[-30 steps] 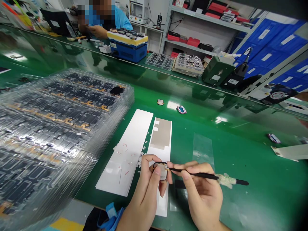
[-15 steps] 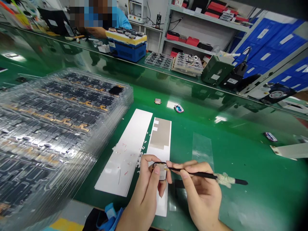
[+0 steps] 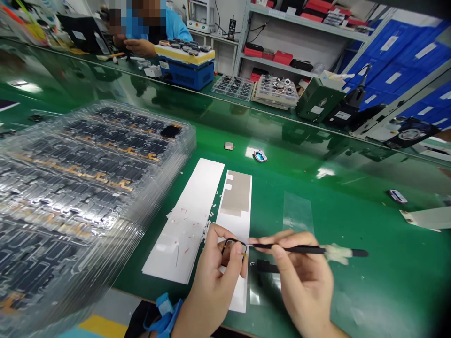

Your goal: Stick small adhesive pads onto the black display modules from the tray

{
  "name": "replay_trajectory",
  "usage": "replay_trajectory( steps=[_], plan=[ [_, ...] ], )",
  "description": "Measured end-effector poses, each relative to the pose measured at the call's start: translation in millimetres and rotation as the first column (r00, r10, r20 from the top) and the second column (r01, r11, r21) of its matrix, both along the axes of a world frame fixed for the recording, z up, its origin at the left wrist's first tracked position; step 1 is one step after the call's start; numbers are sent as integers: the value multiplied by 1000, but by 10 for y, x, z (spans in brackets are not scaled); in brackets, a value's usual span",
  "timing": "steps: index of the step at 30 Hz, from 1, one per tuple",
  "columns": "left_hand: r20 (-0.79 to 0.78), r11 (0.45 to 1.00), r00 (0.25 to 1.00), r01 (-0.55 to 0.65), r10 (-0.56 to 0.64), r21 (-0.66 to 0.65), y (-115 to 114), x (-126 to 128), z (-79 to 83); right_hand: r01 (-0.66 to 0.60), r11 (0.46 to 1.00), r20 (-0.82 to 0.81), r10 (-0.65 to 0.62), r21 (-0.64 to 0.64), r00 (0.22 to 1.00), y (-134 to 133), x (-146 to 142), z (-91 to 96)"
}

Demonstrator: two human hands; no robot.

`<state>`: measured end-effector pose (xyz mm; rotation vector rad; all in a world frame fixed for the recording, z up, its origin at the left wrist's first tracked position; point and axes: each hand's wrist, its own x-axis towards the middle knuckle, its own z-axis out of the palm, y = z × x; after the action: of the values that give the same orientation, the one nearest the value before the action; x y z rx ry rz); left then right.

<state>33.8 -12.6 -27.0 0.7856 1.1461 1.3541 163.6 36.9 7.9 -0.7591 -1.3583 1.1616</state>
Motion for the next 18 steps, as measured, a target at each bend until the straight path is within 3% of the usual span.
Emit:
replay_trajectory(
  steps=[4, 6, 8, 11, 14, 18],
  plan=[
    [-77, 999, 996, 46, -44, 16, 3, -16, 1, 177, 978, 111, -190, 113, 976, 66, 226, 205],
    [-132, 989, 980, 150, -148, 3, 1, -20, 30, 155, 984, 268, -175, 92, 947, 23, 343, 207],
    [-232, 963, 935, 270, -267, -19, 3, -21, 63, 74, 997, 380, -75, 18, 922, -87, 433, 98],
    [-416, 926, 836, 376, -358, -41, 15, -20, 97, 25, 994, 380, 17, -103, 925, -303, 514, -171],
    [-537, 906, 753, 421, -379, -49, 28, -17, 107, 44, 981, 339, 22, -186, 940, -450, 546, -372],
    [-643, 889, 659, 451, -391, -79, 35, -10, 93, 66, 974, 296, 1, -217, 955, -489, 553, -444]
  ],
)
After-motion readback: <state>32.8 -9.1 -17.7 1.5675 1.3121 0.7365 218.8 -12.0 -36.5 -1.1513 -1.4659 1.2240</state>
